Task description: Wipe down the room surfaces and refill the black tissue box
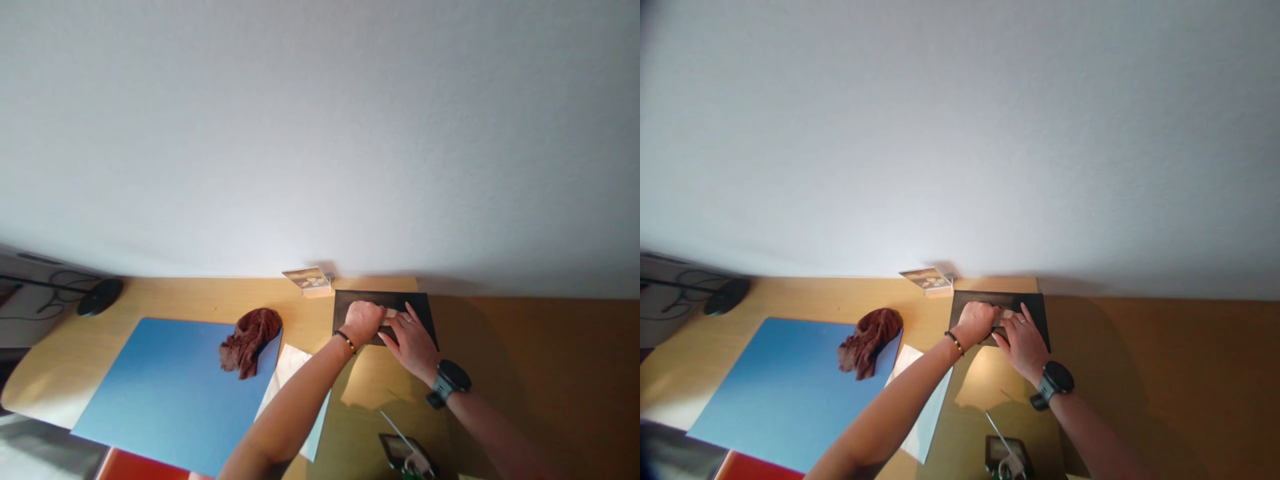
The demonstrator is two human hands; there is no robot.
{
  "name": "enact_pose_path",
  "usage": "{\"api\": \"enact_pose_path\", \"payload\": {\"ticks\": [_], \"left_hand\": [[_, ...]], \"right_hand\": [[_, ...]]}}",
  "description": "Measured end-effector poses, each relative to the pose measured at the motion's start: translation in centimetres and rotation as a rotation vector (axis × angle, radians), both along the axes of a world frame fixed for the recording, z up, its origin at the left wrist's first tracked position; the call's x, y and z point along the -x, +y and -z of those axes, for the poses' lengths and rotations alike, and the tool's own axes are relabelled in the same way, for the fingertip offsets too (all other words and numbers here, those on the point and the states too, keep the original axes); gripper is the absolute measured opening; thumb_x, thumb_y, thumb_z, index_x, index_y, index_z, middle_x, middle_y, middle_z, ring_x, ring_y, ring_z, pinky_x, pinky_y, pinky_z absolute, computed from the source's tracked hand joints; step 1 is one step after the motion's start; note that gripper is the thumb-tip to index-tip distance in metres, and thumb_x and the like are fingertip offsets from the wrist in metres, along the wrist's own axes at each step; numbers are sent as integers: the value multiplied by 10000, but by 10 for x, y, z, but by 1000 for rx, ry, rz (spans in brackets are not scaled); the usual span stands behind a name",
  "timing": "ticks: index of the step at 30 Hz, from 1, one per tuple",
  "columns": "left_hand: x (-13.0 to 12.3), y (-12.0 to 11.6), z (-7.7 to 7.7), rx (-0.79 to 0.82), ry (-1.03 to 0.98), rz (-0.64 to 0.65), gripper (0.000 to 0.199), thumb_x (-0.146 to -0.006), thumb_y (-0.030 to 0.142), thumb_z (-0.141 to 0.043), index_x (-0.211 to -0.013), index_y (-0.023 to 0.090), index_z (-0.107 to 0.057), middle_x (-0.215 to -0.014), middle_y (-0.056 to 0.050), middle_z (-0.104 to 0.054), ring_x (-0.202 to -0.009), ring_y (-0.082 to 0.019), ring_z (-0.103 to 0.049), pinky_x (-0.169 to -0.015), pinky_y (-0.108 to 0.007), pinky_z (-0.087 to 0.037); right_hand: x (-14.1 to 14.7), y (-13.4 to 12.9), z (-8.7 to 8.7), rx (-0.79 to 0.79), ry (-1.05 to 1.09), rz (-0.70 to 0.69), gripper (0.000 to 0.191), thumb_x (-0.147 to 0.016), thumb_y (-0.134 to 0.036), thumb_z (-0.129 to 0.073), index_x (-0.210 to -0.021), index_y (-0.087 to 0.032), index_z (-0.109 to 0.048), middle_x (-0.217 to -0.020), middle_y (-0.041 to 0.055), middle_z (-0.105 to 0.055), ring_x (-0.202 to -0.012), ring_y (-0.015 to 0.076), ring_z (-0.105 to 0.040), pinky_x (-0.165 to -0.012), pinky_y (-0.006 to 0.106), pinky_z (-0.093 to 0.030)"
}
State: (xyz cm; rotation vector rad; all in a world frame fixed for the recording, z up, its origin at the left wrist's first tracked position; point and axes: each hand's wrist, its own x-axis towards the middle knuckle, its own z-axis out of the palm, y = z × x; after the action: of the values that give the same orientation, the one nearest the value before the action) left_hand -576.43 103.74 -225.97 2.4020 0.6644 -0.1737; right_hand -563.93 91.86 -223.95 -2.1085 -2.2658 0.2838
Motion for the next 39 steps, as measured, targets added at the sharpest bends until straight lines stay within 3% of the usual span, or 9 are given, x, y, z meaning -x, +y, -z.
{"api": "enact_pose_path", "payload": {"ticks": [6, 11, 16, 20, 23, 26, 30, 35, 39], "left_hand": [[21, 10, -4, -5, -65, -65, 253, -937, 210, -453, -935, 205, -706, -907, -88, -732, -849, -228, -698, -719, -297, -514], [33, 25, -14, 11, -163, -65, 248, -950, 272, -474, -940, 233, -719, -890, -48, -722, -848, -191, -677, -729, -257, -478], [38, 29, -10, 67, -272, -147, 216, -933, 238, -514, -911, 222, -728, -851, -36, -711, -806, -172, -665, -717, -242, -467], [45, 23, -6, 82, -335, -323, 212, -944, 238, -513, -1040, 212, -700, -939, -43, -712, -834, -167, -664, -737, -242, -483], [55, 9, -5, 55, -333, -429, 212, -957, 239, -492, -973, 182, -696, -912, -53, -699, -818, -172, -661, -738, -256, -495], [61, -10, 1, 90, -342, -397, 180, -923, 239, -560, -1051, 181, -672, -991, -55, -696, -867, -185, -670, -763, -267, -518], [55, -29, 15, 127, -326, -390, 380, -859, 217, -638, -1233, 177, -583, -1205, -70, -652, -950, -215, -676, -812, -306, -549], [46, -30, 27, 155, -334, -384, 304, -872, 231, -612, -1176, 208, -623, -1177, -47, -674, -937, -207, -688, -821, -300, -556], [46, -27, 30, 182, -351, -385, 212, -911, 221, -548, -1073, 211, -685, -1083, -42, -716, -929, -196, -694, -821, -284, -548]], "right_hand": [[-8, -8, -13, -204, 8, 102, 209, -926, -282, -567, -1063, -133, -620, -1016, 95, -600, -1056, 258, -502, -1154, 527, -284], [-5, 15, -23, -74, 90, 93, 213, -881, -228, -633, -1070, -134, -653, -1021, 81, -632, -1053, 259, -499, -1137, 523, -281], [0, 31, -22, 16, 162, 65, 134, -896, -151, -571, -895, -177, -702, -817, 36, -661, -863, 197, -563, -1058, 455, -363], [-6, 33, -13, 50, 225, 120, 159, -916, -199, -558, -906, -191, -717, -808, 32, -688, -800, 185, -594, -1004, 428, -399], [-11, 36, -9, 73, 278, 153, 168, -912, -200, -559, -870, -193, -721, -842, 32, -715, -802, 189, -619, -955, 406, -424], [-11, 37, -8, 89, 316, 167, 151, -904, -218, -575, -883, -193, -722, -867, 34, -725, -811, 201, -630, -923, 411, -429], [-7, 36, -8, 101, 342, 169, 174, -923, -251, -564, -858, -201, -718, -834, 18, -716, -789, 195, -631, -992, 457, -383], [-10, 34, -10, 106, 362, 147, 289, -958, -243, -492, -738, -192, -673, -783, 23, -693, -761, 186, -623, -998, 470, -396], [-9, 29, -17, 62, 357, 154, 159, -918, -284, -571, -849, -175, -664, -872, 65, -684, -858, 223, -611, -955, 463, -449]]}}
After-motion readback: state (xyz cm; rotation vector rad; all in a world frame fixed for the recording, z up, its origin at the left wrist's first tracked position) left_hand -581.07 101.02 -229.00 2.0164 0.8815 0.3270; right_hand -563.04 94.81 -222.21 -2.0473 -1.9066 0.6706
